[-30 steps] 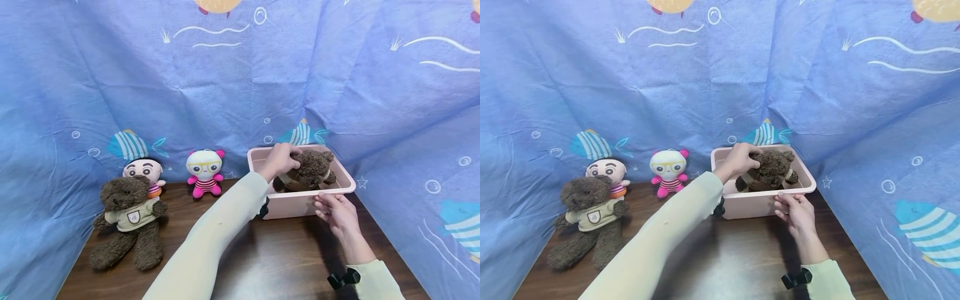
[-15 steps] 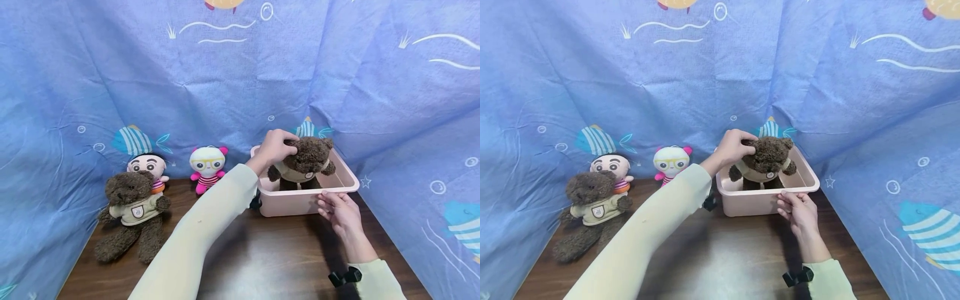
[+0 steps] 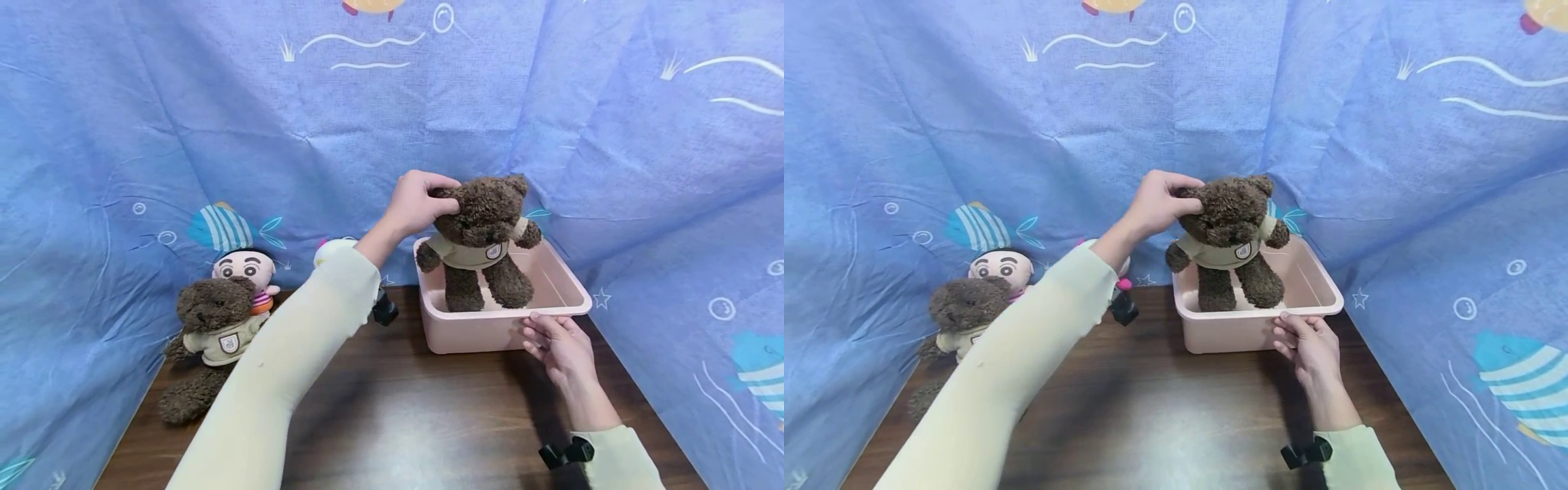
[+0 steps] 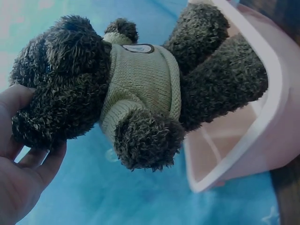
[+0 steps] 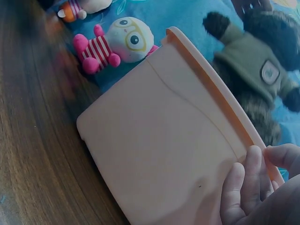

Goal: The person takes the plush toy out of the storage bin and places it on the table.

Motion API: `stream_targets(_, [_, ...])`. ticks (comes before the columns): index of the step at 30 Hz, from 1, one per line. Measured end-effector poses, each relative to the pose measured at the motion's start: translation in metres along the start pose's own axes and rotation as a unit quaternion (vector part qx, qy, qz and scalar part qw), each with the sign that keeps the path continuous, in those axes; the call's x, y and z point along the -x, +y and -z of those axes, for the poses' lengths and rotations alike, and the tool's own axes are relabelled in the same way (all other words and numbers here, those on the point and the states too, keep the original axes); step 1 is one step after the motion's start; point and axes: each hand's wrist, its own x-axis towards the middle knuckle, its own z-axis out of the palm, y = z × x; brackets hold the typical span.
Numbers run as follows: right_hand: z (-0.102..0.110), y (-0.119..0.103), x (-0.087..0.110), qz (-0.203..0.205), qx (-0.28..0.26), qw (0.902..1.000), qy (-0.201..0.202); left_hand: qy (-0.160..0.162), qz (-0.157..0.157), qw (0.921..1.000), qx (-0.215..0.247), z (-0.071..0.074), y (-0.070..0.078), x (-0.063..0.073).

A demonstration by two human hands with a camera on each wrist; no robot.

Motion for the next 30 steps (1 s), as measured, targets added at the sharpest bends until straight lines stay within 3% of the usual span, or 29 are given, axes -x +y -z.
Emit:
stream_targets(7, [0.003, 0.000, 0.000, 0.000, -0.006, 1.0000, -0.004, 0.032, -0.019, 0.9983, 0.046, 0.043, 0.014, 0.009])
stream_targets(14, [0.004, -0.001, -0.002, -0.002, -0.008, 1.0000, -0.005, 0.063, 0.001, 0.9939, 0.091, 0.082, 0.010, 0.028])
stream_targets(24, [0.006, -0.001, -0.002, 0.002, -0.005, 1.0000, 0.001, 0.074, 0.062, 0.9910, 0.092, 0.124, -0.026, 0.072])
stream_targets(30, [0.003, -0.001, -0.001, -0.001, -0.010, 0.9999, -0.001, 0.045, 0.108, 0.9925, 0.036, 0.139, -0.057, 0.099])
